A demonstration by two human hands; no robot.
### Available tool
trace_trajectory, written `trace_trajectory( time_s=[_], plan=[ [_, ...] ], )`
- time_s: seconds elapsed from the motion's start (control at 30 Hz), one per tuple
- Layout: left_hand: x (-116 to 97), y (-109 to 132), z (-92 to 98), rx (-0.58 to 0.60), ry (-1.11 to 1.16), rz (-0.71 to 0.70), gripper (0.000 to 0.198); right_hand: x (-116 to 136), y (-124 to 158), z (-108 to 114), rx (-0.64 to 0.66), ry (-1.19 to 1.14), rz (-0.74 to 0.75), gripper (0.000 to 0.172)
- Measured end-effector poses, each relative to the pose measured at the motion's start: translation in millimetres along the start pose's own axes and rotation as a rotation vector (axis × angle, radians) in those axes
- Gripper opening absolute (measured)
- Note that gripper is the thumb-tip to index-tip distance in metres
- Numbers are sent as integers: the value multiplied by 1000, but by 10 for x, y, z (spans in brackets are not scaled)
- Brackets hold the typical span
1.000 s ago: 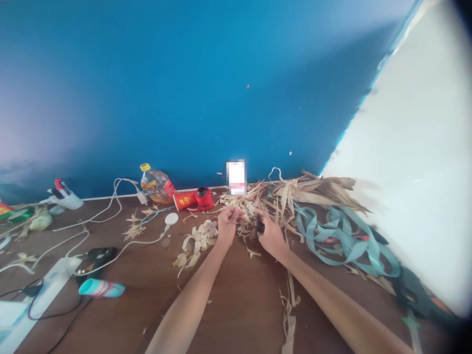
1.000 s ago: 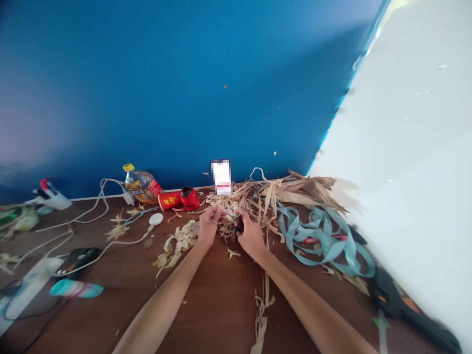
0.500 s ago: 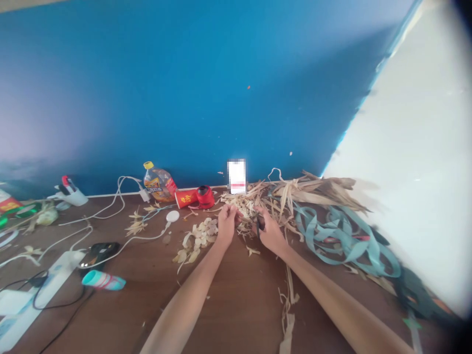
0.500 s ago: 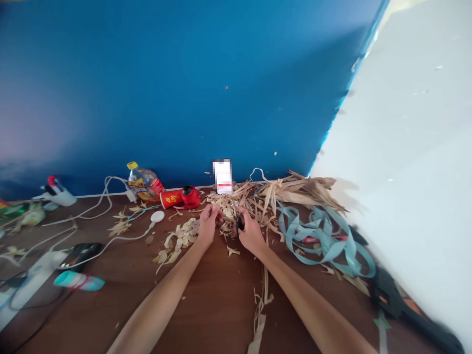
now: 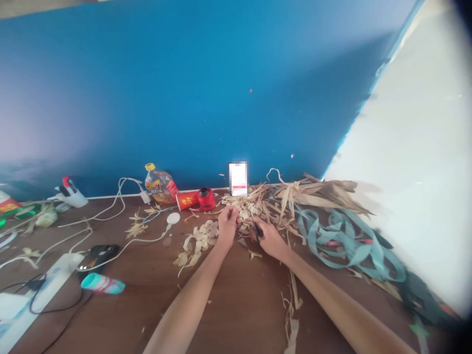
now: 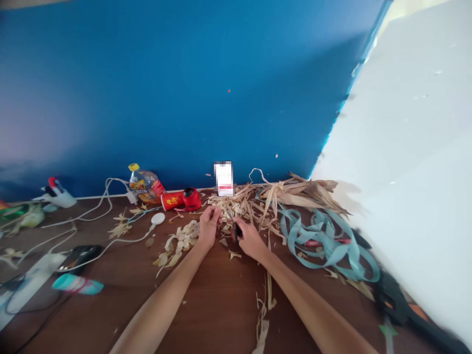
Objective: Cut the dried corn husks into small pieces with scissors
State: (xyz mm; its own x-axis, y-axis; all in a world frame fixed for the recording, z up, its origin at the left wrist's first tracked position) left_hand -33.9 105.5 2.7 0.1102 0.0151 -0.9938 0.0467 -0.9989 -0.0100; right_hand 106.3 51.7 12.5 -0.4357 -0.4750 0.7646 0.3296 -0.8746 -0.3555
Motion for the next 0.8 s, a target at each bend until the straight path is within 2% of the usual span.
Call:
trace_trajectory(
  time_s=[0.2,0.37,0.57,0.8],
  plan=[
    [-34,24,-87,78,-27,-42,32,-68,21,150,-146,106,-54,46],
    [-15,36,-135,120,-32,-38,32,-106,47,244,-259,-20,-78,35],
    [-20,40,-122,116,-33,-32,32,-200,56,207,-311,-486,-155,47],
    [-30,34,-130,108,-71,-53,33,-258,65,242,-332,-663,-235,61]
  ],
)
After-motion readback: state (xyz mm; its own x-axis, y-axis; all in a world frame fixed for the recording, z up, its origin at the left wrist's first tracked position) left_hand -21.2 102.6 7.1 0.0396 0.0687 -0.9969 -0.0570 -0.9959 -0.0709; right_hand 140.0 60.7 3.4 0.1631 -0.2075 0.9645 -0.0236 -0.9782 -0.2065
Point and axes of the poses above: each hand's wrist, its own y-axis away from the middle knuckle, its own z-axis out of the back of the hand, x = y × z, the point moved 9 cm from there along -y, towards the middle knuckle, and after that the axes turned 8 degrees about z, right-handed, at the moved point
